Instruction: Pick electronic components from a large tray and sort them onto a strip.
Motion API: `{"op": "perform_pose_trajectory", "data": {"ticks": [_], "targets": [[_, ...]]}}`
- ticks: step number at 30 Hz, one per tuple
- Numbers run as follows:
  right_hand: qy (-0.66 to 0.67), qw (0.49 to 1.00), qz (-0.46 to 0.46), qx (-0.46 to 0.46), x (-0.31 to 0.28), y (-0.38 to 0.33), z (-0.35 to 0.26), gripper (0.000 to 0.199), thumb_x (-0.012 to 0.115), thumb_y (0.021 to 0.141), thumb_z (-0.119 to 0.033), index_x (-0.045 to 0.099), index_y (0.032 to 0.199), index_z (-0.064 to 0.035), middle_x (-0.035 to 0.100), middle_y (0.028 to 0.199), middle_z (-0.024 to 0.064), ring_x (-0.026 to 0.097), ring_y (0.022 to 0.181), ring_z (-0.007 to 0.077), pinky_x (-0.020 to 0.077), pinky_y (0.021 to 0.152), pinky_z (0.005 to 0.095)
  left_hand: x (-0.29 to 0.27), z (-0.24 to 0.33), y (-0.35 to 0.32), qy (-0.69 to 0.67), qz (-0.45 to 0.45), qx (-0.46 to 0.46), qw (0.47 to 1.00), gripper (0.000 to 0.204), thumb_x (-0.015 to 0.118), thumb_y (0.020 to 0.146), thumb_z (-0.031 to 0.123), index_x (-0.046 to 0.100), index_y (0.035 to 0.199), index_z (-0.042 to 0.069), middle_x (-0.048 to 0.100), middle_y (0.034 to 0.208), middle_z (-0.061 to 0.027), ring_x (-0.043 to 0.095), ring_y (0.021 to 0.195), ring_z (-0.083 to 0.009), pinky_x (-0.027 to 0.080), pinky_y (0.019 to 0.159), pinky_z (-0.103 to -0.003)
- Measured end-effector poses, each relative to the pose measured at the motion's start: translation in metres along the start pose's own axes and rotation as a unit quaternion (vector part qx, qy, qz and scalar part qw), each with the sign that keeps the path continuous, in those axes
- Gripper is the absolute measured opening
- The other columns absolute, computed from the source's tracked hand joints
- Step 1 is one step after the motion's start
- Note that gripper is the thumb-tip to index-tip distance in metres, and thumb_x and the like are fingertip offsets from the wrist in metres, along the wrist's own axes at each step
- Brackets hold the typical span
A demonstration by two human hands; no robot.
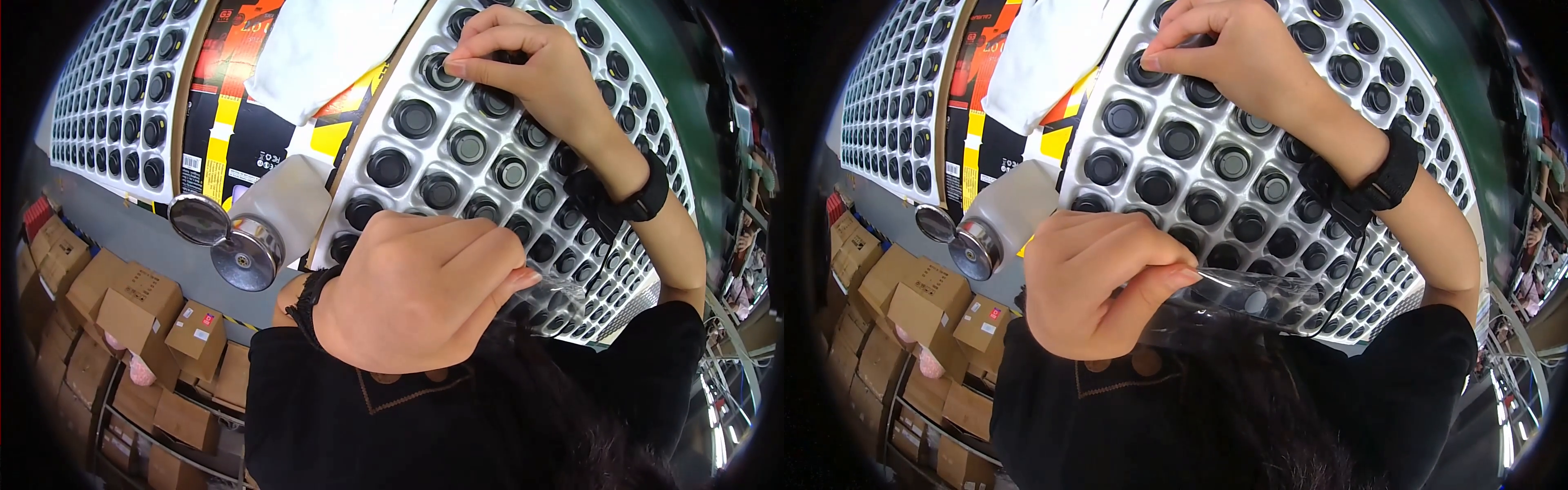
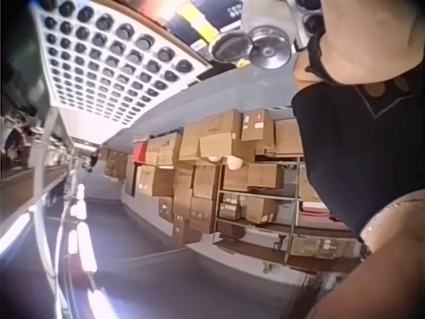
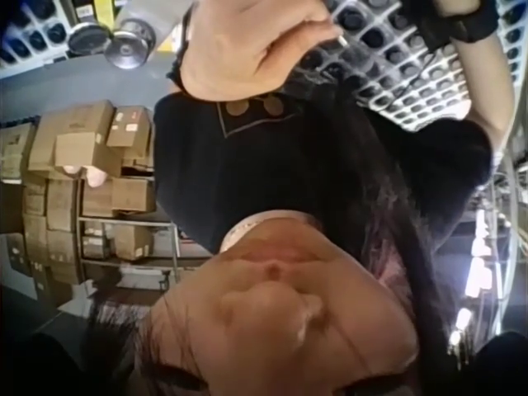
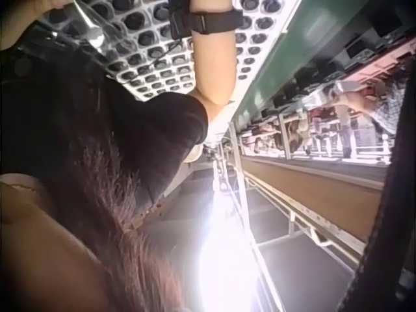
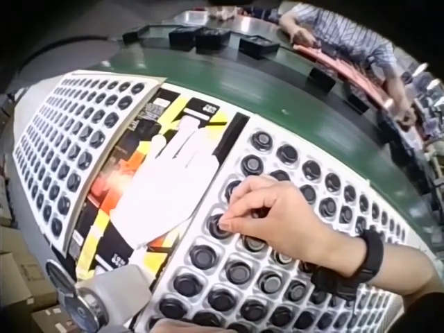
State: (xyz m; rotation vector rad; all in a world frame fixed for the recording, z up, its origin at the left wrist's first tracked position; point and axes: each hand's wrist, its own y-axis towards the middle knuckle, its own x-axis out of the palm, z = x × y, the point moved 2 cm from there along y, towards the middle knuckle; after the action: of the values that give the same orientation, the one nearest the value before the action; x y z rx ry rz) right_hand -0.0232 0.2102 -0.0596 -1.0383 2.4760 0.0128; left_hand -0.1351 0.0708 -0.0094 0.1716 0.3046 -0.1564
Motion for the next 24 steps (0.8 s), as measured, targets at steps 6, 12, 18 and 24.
{"op": "perform_pose_trajectory", "data": {"ticks": [6,12,18,24], "targets": [[-0.034,0.998,0.011,-0.042,0.0017,0.0007,0.0009,0.007,0.072,0.072,-0.007,0.068,0.076,-0.0032,0.059,0.078,0.0035,0.054,0.074,0.0135,0.0424,0.066,0.0251,0.001,-0.0006,0.0002,-0.009,0.002,-0.001,1.0,0.012,0.069,0.068,0.008,0.059,0.068,0.003,0.052,0.053,-0.0034,0.047,0.04,-0.0165,0.031,0.037,-0.025],[-0.016,0.999,0.02,-0.046,0.0041,0.0011,0.0014,0.007,0.072,0.072,-0.007,0.067,0.075,-0.0038,0.059,0.076,0.004,0.054,0.074,0.0146,0.0423,0.066,0.0263,0.0013,-0.0013,-0.0002,-0.014,0.001,-0.001,1.0,0.011,0.069,0.068,0.006,0.059,0.068,0.003,0.053,0.054,-0.0037,0.048,0.04,-0.0164,0.032,0.038,-0.025],[-0.035,0.998,0.027,-0.049,0.0053,0.0016,0.0008,0.006,0.072,0.072,-0.007,0.066,0.074,-0.0038,0.057,0.076,0.0044,0.053,0.074,0.0147,0.042,0.065,0.0262,0.0004,-0.001,0.0012,-0.015,0.003,-0.006,1.0,0.01,0.069,0.068,0.005,0.059,0.068,0.003,0.054,0.054,-0.0041,0.048,0.041,-0.0165,0.033,0.038,-0.024],[-0.05,0.995,0.036,-0.079,0.0074,0.0027,0.0064,0.014,0.07,0.073,-0.007,0.063,0.084,-0.0025,0.051,0.076,0.0035,0.051,0.071,0.0137,0.0414,0.064,0.0249,0.0001,-0.0007,0.0014,-0.003,-0.012,-0.011,1.0,0.009,0.067,0.071,0.003,0.058,0.069,0.002,0.057,0.058,-0.0054,0.051,0.043,-0.0154,0.036,0.041,-0.023]]}}
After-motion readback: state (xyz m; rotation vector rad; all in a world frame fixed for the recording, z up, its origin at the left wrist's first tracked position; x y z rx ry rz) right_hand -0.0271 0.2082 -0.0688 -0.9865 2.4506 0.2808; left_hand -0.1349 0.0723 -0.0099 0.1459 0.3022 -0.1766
